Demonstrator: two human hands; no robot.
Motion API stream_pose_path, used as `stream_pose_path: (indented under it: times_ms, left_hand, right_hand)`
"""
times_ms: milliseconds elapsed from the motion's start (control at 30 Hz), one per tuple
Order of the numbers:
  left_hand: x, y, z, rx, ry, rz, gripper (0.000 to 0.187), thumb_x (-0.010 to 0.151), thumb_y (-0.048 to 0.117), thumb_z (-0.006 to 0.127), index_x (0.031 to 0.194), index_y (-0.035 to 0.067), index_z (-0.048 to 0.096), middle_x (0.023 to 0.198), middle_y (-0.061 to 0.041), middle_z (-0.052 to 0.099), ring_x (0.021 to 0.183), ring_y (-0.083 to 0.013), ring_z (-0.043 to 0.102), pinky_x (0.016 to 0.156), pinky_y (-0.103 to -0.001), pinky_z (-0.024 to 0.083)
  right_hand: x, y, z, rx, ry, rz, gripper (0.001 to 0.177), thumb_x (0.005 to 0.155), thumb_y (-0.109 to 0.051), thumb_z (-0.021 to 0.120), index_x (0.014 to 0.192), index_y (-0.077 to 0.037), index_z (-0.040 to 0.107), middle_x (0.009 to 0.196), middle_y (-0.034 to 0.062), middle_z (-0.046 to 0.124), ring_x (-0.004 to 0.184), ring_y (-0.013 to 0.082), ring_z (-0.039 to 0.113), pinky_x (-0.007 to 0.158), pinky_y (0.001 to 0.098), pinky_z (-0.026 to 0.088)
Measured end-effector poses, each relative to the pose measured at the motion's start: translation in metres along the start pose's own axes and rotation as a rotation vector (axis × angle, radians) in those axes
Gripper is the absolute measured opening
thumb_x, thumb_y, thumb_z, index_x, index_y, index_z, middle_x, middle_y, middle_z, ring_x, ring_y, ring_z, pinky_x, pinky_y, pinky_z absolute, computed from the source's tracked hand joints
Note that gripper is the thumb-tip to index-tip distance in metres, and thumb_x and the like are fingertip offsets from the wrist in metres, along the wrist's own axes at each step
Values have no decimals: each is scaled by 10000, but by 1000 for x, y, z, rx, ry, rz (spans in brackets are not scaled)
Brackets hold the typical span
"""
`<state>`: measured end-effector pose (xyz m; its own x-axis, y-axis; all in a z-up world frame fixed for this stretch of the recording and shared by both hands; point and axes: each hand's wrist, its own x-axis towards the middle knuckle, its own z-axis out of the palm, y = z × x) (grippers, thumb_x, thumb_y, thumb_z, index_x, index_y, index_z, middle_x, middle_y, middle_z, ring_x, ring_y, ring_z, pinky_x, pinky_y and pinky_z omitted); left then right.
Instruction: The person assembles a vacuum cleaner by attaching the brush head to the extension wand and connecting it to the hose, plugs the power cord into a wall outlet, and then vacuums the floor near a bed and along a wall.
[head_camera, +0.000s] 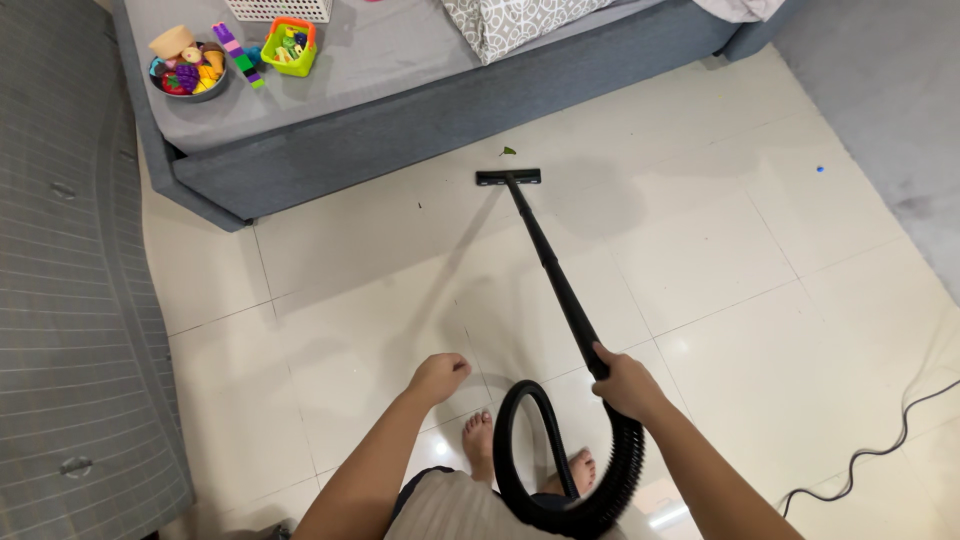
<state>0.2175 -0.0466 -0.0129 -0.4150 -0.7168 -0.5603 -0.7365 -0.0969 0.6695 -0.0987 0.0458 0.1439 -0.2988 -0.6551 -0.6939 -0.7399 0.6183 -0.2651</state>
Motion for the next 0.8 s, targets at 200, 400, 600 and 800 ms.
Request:
stream_pose_path:
  times_ms: [200, 400, 600, 800]
  left_hand:
    - [7, -32, -4, 69, -21, -74, 321, 930, 347, 653, 1089, 94, 769, 1042, -129, 762, 972, -281, 713, 884, -389, 543]
    - [4, -33, -4, 80, -29, -112, 332, 931, 353, 645, 1108, 95, 753, 1056, -120, 761, 991, -284, 714, 902, -396, 546]
    - [5, -25, -3, 60, -10, -68, 315, 932, 343, 646, 1095, 98, 760, 1061, -113, 760, 987, -280, 708, 893, -396, 545]
    - [28, -49, 22, -55, 14, -18, 322, 900, 349, 695, 1066, 81, 763, 1016, -122, 771, 948, -262, 724, 865, -370, 555]
  right_hand:
    - [23, -6, -17, 28, 20, 19, 813, 810, -101, 710, 1566, -199, 429, 941, 170, 768, 864, 287, 754, 813, 407, 581]
    - [93, -24, -24, 22, 31, -23, 839, 815, -98, 722, 1580, -172, 386, 1107, 172, 737, 998, 292, 732, 893, 410, 580]
    - [92, 42, 29, -162, -25, -39, 962, 875, -139, 711, 1644, -245, 144, 1255, 212, 675, 1143, 353, 667, 973, 443, 546]
    - [39, 125, 28, 7, -2, 195, 877, 799, -85, 771, 1550, -72, 320, 1002, 191, 725, 841, 306, 723, 763, 424, 589]
